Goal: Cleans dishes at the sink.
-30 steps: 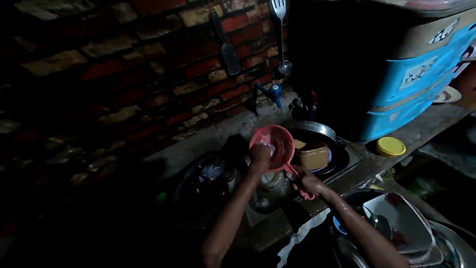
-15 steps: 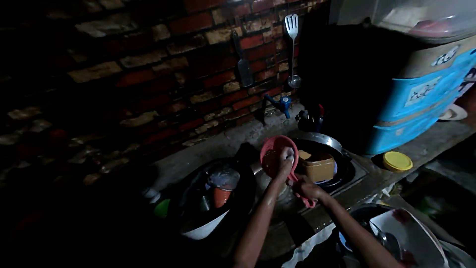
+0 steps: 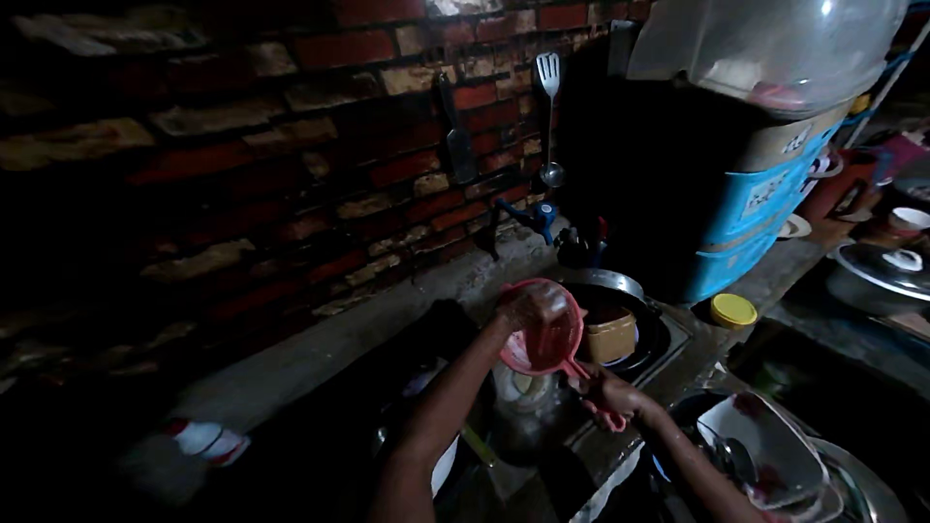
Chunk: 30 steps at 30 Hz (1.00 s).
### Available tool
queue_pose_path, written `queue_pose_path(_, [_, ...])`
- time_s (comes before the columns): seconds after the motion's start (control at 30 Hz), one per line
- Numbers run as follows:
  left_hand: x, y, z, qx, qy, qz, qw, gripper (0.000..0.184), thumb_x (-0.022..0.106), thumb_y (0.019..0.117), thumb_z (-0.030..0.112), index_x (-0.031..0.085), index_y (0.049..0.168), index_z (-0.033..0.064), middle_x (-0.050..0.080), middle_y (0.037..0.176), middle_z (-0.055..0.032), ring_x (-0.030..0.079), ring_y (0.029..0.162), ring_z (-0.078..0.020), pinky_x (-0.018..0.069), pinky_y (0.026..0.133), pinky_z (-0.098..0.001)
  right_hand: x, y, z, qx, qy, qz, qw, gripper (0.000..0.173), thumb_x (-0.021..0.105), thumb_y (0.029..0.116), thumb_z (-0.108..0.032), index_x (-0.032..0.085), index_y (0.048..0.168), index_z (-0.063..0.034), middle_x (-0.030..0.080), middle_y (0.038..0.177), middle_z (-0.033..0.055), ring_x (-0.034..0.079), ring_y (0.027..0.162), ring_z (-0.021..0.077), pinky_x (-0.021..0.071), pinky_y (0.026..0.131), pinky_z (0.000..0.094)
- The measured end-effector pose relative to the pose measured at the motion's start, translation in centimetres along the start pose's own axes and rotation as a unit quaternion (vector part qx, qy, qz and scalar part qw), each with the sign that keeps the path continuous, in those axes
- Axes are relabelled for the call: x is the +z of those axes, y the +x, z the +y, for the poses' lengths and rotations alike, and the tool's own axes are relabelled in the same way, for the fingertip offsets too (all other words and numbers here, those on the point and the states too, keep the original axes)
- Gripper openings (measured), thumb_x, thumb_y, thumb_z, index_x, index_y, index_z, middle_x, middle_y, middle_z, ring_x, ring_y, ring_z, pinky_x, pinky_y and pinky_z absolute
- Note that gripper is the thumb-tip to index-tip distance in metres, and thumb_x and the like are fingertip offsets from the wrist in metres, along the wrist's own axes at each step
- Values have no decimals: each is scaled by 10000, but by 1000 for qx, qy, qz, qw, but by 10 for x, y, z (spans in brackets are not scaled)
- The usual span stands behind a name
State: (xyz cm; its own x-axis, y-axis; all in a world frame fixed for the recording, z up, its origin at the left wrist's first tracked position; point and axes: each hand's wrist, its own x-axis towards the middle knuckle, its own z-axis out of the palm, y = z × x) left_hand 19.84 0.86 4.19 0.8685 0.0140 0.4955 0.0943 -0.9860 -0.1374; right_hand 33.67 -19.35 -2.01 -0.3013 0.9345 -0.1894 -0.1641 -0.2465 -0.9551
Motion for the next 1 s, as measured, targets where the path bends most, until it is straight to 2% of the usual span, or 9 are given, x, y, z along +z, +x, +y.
queue_pose_path(0.07, [-5, -8, 3, -128, -4, -57, 990, 246, 548, 998, 54, 694, 1124, -99, 685, 1213, -276, 647, 1172, -455, 518, 989, -557, 3, -2, -4, -22, -11, 32, 999, 181, 399, 1045, -176, 559, 1113, -124, 516, 571, -78, 479, 396, 39, 452, 382, 215])
queue_pose_path(0.17, [-19, -17, 28, -320, -39, -274, 906, 362, 468, 1029, 12, 554, 1366, -85, 523, 1430, -300, 459, 1373, -475, 360, 1141, -588, 12, 2, -4, -61, -32, 82, 994, 195, 435, 1023, -170, 570, 1144, -97, 513, 586, -65, 459, 403, 39, 426, 383, 209])
queue_pose_path(0.23, [-28, -20, 44, -327, -144, -312, 880, 353, 572, 952, -20, 603, 1299, -82, 583, 1335, -306, 526, 1296, -458, 386, 1099, -592, 19, 13, 4, -75, -17, 85, 993, 193, 434, 1030, -176, 556, 1154, -93, 513, 586, -71, 465, 414, 37, 430, 399, 207])
queue_pose_path(0.33, [-11, -21, 50, -317, -263, -206, 887, 294, 520, 947, -55, 628, 1209, -134, 615, 1275, -309, 586, 1238, -399, 430, 1092, -493, 33, 33, 15, -74, 25, 75, 994, 194, 414, 1040, -148, 554, 1143, -61, 500, 582, -70, 472, 425, 37, 442, 416, 204])
queue_pose_path(0.5, [-9, -21, 24, -374, -23, -275, 886, 372, 468, 1034, 50, 574, 1388, 2, 550, 1421, -259, 509, 1340, -434, 407, 1108, -567, 41, 28, 15, -66, -1, 92, 994, 201, 434, 1041, -175, 563, 1142, -60, 501, 584, -48, 461, 405, 51, 426, 388, 212])
queue_pose_path(0.6, [-26, -22, 44, -372, -77, -368, 849, 330, 554, 1017, 113, 600, 1300, -50, 591, 1336, -282, 558, 1274, -440, 441, 1040, -601, 46, 29, 16, -70, 5, 101, 992, 207, 426, 1045, -168, 557, 1156, -52, 506, 588, -45, 463, 402, 50, 425, 382, 208])
queue_pose_path(0.7, [-23, -22, 56, -356, -172, -301, 868, 325, 497, 1012, 25, 569, 1291, -125, 552, 1370, -313, 509, 1335, -416, 379, 1134, -518, 52, 35, 24, -71, 11, 94, 993, 190, 432, 1041, -150, 552, 1144, -43, 487, 579, -48, 453, 405, 53, 425, 396, 215])
queue_pose_path(0.83, [-12, -18, 34, -361, -8, -242, 901, 361, 423, 1044, 21, 566, 1363, -68, 496, 1473, -285, 449, 1401, -440, 373, 1154, -543, 47, 20, 17, -39, -36, 96, 994, 251, 436, 1046, -200, 555, 1204, -46, 501, 607, -23, 455, 402, 75, 427, 382, 240])
queue_pose_path(1.0, [-28, -25, 51, -433, -109, -361, 819, 351, 583, 983, 105, 601, 1286, -71, 591, 1338, -280, 558, 1274, -424, 436, 1052, -594, 42, 20, 11, -45, -39, 108, 992, 236, 437, 1059, -192, 548, 1205, -43, 525, 621, -9, 473, 403, 78, 434, 377, 234])
